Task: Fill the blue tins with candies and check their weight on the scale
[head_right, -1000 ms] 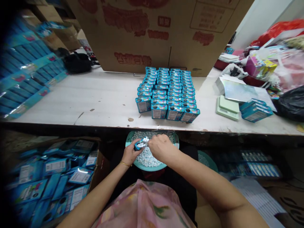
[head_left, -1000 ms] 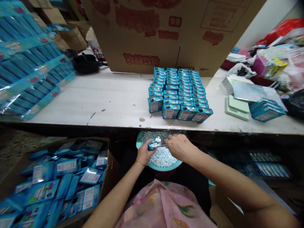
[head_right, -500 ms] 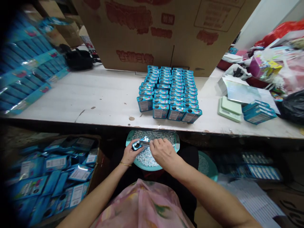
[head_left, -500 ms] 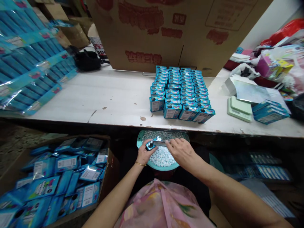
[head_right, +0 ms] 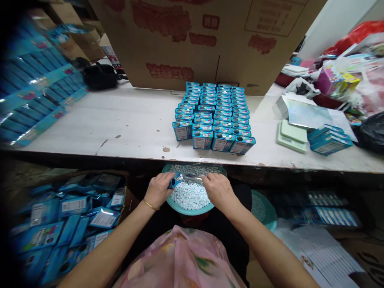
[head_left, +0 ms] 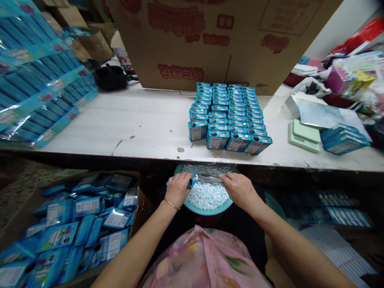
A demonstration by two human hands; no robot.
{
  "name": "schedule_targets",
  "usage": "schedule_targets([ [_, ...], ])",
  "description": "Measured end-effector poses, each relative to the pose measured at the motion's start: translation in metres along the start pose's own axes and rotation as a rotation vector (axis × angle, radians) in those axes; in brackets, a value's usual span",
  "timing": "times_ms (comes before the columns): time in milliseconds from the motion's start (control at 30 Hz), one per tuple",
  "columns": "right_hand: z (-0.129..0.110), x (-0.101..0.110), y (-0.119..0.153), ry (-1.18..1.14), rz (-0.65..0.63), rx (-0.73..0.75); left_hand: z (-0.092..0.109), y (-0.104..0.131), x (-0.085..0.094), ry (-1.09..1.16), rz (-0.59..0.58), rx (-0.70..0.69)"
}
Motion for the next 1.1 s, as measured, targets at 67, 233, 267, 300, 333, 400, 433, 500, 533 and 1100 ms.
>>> schedule_targets([
  [67, -0.006, -0.002, -0.001, -0.04, 0.009, 0.03, 0.0, -0.001, 0.005, 0.043, -0.001, -0.012],
  [233, 0.017, -0.002, 0.001, -0.075, 0.054, -0.149, 0.001, -0.01, 0.024, 0.267, 0.083, -0.059],
  [267, 0.024, -0.002, 0.003, -0.09, 0.063, -0.181, 0.002, -0.016, 0.03, 0.304, 0.096, -0.061],
  [300, 0.029, -0.002, 0.006, -0.111, 0.071, -0.204, 0.004, -0.023, 0.036, 0.34, 0.109, -0.06],
  [333, 0.034, -0.004, 0.009, -0.135, 0.079, -0.221, 0.005, -0.032, 0.043, 0.377, 0.127, -0.055],
  [400, 0.04, -0.009, 0.016, -0.193, 0.088, -0.252, 0.006, -0.054, 0.055, 0.464, 0.172, -0.02],
  [433, 0.042, -0.013, 0.02, -0.225, 0.086, -0.262, 0.006, -0.065, 0.058, 0.516, 0.173, 0.005],
  [500, 0.042, -0.023, 0.026, -0.287, 0.072, -0.273, 0.009, -0.086, 0.058, 0.617, 0.108, 0.038],
  [533, 0.041, -0.028, 0.028, -0.312, 0.065, -0.276, 0.012, -0.094, 0.057, 0.654, 0.055, 0.034],
  [1100, 0.034, -0.062, 0.023, -0.547, -0.055, -0.308, -0.034, -0.156, 0.019, 0.42, 0.193, 0.253],
])
Point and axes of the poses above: each hand's wrist, its own y-axis away from the middle knuckle, its own x-axis out of the back of the hand, z = x × y, the point moved 7 cm from there along -y, towards the middle knuckle, and after that the axes turned 1 degree about x, right-handed, at the moved point
